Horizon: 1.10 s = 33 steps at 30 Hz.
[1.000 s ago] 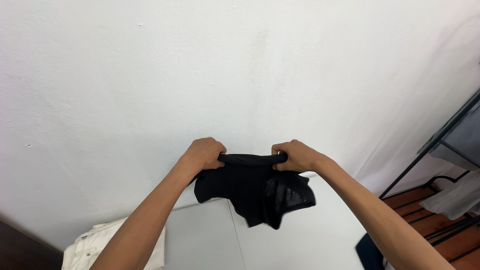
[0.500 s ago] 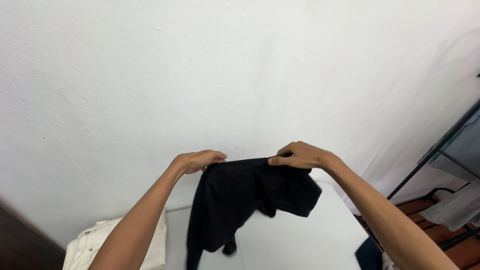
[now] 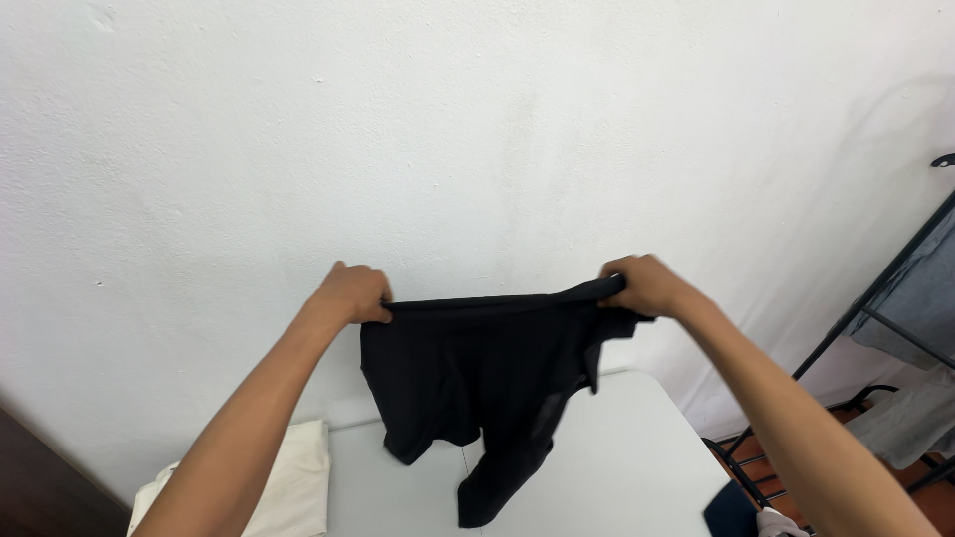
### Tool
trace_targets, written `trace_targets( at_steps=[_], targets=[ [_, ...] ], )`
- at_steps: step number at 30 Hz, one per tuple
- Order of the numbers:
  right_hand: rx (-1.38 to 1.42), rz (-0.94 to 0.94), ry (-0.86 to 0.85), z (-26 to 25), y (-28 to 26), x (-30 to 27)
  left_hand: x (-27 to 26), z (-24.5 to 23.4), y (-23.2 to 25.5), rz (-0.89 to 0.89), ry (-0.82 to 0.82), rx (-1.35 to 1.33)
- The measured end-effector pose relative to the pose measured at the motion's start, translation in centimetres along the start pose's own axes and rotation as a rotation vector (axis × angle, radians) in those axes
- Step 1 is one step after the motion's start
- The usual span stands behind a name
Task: The person folds a black t-shirt, a blue t-shirt, a dark gray garment, and a beige polo shirt by hand on a white table, placing each one onto a stack when finished.
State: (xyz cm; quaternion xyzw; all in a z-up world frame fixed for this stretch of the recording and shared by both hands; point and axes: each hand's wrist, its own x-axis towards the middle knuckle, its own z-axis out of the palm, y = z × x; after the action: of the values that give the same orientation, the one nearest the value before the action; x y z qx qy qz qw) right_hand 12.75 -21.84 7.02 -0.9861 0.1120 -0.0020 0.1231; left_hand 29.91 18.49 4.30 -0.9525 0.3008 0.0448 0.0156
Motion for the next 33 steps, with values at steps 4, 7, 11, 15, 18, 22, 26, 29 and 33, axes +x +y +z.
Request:
trace_targets(
  at_steps=[4, 7, 11, 15, 18, 22, 26, 29, 33],
  targets=[
    [0.135, 0.093, 0.032, -1.1, 3.7, 0.0, 0.7, 3.5, -3.3, -0.047, -0.094, -0.090],
    [0.205, 0.299, 0.073, -0.9, 5.9, -0.2, 0.4, 6.2, -4.0, -0.032, -0.060, -0.186],
    [0.485, 0.334, 0.177, -0.3, 8.5, -1.2, 0.3, 7.6, -3.6, -0.131, -0.229, -0.096],
    [0.545, 0.458, 0.224, -0.9, 9.1, -2.4, 1.6, 10.6, -3.0, -0.031, -0.191, -0.249],
    [0.634, 0.510, 0.229, -1.7, 10.6, -3.1, 3.7, 12.2, -3.1, -0.064, -0.038, -0.590],
    [0.707, 0.492, 0.104, -1.6, 14.0, -1.5, 5.7, 10.8, -2.2, -0.039, 0.072, -0.556],
    [1.081, 0.364, 0.185, -1.7, 16.0, 0.8, 5.1, 6.2, -0.6, -0.218, 0.251, -0.712],
    [1.146, 0.235, 0.337, -2.3, 16.1, 1.0, 3.8, 3.6, 0.0, -0.120, 0.349, -1.254],
    [1.085, 0.049, 0.634, -1.9, 16.1, -0.5, 0.6, 3.1, 0.3, -0.066, 0.426, -1.332]
  ],
)
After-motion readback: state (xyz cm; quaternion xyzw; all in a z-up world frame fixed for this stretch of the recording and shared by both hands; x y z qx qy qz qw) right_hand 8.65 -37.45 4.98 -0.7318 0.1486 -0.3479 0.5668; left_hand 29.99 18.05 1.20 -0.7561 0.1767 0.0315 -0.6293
